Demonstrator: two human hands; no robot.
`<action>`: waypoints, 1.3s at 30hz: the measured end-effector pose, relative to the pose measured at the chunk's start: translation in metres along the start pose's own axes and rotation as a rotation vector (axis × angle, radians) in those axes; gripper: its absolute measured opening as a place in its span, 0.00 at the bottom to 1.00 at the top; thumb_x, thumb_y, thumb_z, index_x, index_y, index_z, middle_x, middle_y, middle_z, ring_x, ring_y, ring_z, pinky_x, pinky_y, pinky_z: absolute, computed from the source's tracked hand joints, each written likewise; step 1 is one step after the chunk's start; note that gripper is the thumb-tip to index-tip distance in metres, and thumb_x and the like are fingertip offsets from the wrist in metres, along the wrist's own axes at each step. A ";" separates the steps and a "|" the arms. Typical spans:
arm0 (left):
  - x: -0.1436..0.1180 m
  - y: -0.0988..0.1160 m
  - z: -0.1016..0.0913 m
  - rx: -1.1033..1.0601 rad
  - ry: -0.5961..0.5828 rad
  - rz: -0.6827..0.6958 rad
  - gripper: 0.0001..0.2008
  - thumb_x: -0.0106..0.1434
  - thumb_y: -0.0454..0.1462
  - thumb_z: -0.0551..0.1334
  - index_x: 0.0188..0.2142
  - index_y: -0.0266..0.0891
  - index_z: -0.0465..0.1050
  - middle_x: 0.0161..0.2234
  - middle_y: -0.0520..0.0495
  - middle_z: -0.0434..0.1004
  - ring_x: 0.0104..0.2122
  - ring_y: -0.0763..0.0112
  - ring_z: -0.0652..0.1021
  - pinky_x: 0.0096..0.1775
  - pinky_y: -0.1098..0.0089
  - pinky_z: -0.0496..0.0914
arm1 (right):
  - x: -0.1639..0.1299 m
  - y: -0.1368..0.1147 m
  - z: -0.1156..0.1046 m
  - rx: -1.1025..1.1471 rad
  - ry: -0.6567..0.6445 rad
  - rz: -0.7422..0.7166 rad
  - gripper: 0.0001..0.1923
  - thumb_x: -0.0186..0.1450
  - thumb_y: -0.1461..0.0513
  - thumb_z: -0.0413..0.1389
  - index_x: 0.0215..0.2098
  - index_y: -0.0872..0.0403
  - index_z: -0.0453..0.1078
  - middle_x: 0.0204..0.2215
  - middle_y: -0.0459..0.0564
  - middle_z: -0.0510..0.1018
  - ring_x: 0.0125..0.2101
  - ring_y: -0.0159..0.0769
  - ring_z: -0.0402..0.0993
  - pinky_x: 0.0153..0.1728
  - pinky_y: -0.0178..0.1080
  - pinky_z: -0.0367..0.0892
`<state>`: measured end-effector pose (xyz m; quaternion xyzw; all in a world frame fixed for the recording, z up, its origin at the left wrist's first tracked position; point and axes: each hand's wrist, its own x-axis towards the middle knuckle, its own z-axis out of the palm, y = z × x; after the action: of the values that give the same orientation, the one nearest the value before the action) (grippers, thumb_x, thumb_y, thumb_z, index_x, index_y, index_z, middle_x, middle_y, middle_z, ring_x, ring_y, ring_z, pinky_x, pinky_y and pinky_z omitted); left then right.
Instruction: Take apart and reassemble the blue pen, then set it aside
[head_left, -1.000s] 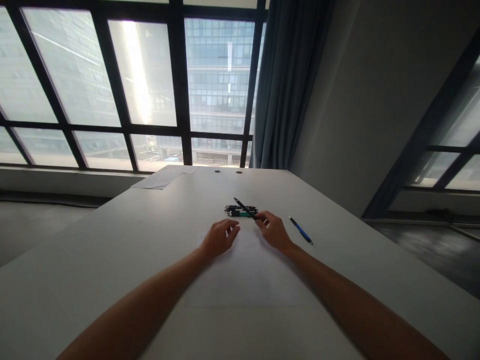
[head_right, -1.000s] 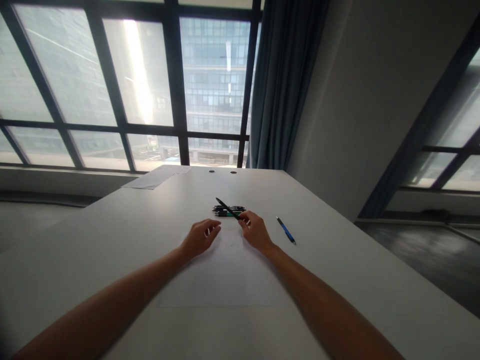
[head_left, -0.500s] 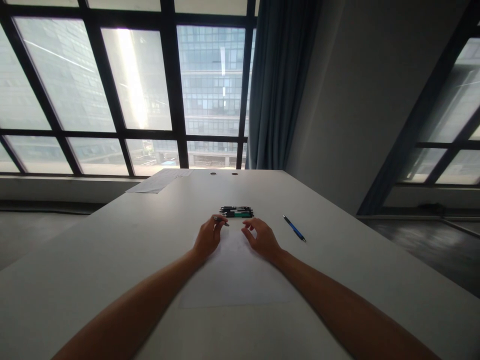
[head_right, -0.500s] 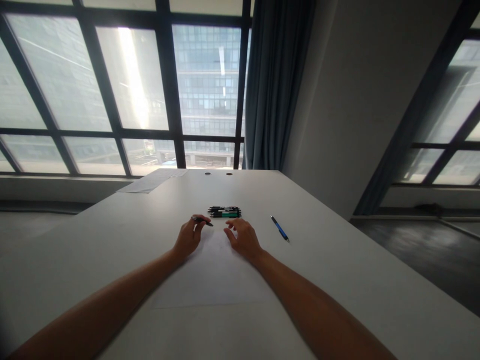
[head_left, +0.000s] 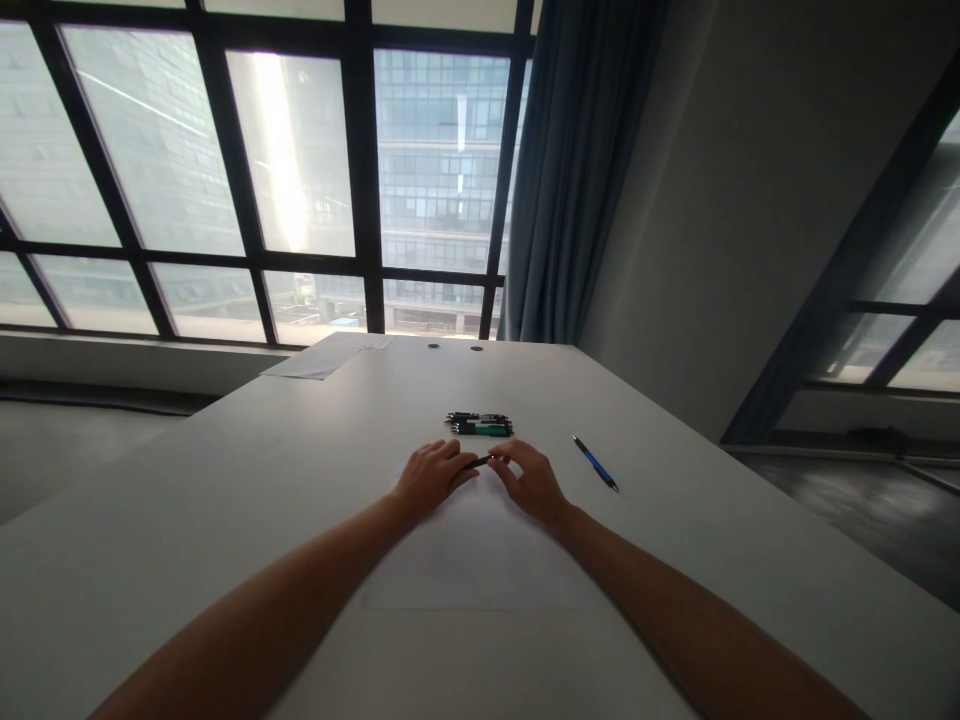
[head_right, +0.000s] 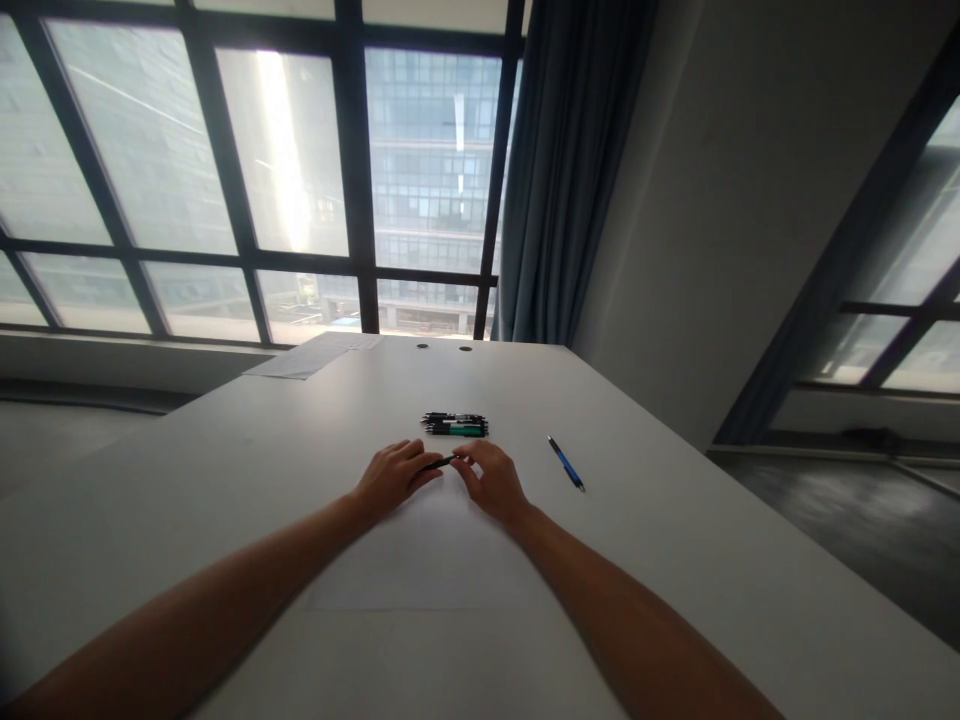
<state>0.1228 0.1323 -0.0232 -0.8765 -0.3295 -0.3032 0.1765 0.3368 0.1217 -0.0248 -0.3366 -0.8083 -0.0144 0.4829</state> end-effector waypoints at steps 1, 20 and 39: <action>0.000 0.000 0.000 -0.003 0.002 -0.010 0.18 0.70 0.49 0.50 0.45 0.43 0.74 0.34 0.48 0.75 0.33 0.68 0.75 0.33 0.69 0.67 | 0.000 0.000 0.000 0.004 -0.014 -0.002 0.07 0.68 0.58 0.53 0.39 0.52 0.71 0.33 0.50 0.77 0.32 0.36 0.73 0.37 0.41 0.69; -0.001 0.002 -0.001 -0.234 0.275 -0.037 0.12 0.67 0.46 0.59 0.36 0.39 0.74 0.29 0.48 0.78 0.30 0.70 0.75 0.33 0.71 0.68 | -0.004 0.027 -0.002 -0.167 -0.162 0.226 0.09 0.64 0.67 0.52 0.39 0.53 0.73 0.36 0.51 0.78 0.38 0.41 0.72 0.45 0.45 0.66; -0.003 0.001 0.003 -0.089 0.121 -0.287 0.30 0.72 0.48 0.44 0.18 0.38 0.67 0.18 0.47 0.72 0.19 0.74 0.68 0.25 0.70 0.51 | -0.001 0.016 -0.008 -0.121 -0.048 0.103 0.16 0.73 0.54 0.41 0.37 0.52 0.66 0.33 0.49 0.73 0.33 0.37 0.69 0.37 0.40 0.63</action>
<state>0.1226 0.1320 -0.0275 -0.8076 -0.4263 -0.3919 0.1120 0.3522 0.1305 -0.0254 -0.4066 -0.7989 -0.0302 0.4423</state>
